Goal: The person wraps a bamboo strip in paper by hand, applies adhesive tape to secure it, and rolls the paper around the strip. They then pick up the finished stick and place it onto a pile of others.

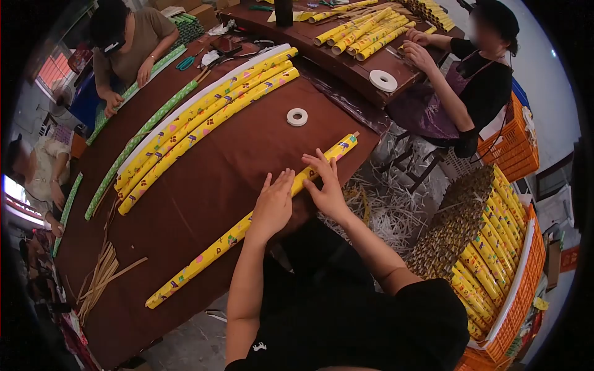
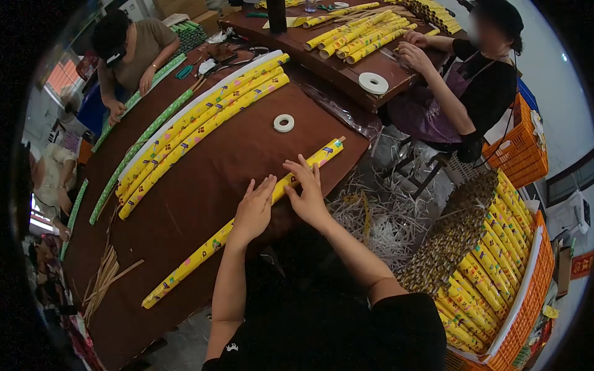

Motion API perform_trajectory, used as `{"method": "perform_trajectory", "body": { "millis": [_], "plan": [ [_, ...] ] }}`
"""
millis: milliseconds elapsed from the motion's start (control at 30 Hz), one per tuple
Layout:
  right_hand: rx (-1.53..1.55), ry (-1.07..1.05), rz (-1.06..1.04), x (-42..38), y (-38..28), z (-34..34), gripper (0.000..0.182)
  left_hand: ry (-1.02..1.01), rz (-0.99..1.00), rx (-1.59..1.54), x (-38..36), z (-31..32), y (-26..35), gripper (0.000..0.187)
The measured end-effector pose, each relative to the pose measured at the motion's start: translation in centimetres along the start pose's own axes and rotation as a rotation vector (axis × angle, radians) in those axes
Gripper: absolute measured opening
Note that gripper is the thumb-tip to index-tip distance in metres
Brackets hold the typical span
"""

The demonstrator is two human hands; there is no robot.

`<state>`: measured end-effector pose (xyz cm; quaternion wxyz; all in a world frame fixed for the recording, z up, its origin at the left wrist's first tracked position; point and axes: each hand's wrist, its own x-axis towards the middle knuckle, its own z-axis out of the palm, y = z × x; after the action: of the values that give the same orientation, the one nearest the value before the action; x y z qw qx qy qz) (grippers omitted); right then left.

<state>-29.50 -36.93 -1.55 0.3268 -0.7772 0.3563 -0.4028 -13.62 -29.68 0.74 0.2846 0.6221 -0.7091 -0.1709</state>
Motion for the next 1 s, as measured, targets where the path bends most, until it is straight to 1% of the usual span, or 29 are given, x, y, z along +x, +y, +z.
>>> {"method": "perform_trajectory", "body": {
  "millis": [133,167,233,333,567,633,733,767,833,867,900,967,1000],
  "plan": [
    [0.11,-0.038,0.046,0.2,0.3,-0.9,0.05,-0.013,-0.011,0.0,0.0,0.0,0.2,0.045],
    [0.109,-0.037,0.046,0.2,0.2,-0.7,0.05,-0.013,-0.012,0.01,0.0,0.0,0.2,0.045],
    [0.092,0.028,0.029,0.1,0.2,0.0,0.05,-0.004,-0.004,0.029,0.0,0.2,0.1,0.044],
    [0.047,0.048,0.004,0.0,0.2,0.4,0.049,0.002,0.001,0.046,0.0,0.3,0.0,0.044],
    [0.126,0.005,0.041,0.1,0.0,-0.4,0.046,0.001,-0.004,0.038,0.0,0.1,0.2,0.044],
    [0.033,0.062,0.005,0.1,-0.2,0.2,0.048,0.003,0.0,0.047,0.0,0.1,0.3,0.044],
    [-0.002,0.061,0.002,0.2,-0.8,0.1,0.048,0.014,0.01,0.056,-0.1,0.1,0.2,0.044],
    [-0.001,0.06,-0.001,0.1,-0.7,-0.1,0.048,0.021,0.018,0.054,-0.1,0.2,0.1,0.044],
    [0.185,0.111,0.046,0.2,-0.3,-0.8,0.047,0.024,0.014,0.056,-0.1,0.3,0.0,0.044],
    [0.083,0.156,0.01,0.2,-0.3,-1.4,0.045,0.023,0.01,0.054,0.0,0.4,0.0,0.044],
    [0.081,0.157,0.008,0.3,-0.1,-1.6,0.045,0.025,0.012,0.052,0.0,0.4,0.1,0.044],
    [0.124,0.222,0.043,0.6,0.8,-1.8,0.043,0.036,0.007,0.089,-0.1,0.4,0.3,0.044],
    [0.125,0.213,0.058,1.0,1.2,-1.7,0.043,0.033,0.009,0.087,-0.1,0.4,0.4,0.044]
  ]
}}
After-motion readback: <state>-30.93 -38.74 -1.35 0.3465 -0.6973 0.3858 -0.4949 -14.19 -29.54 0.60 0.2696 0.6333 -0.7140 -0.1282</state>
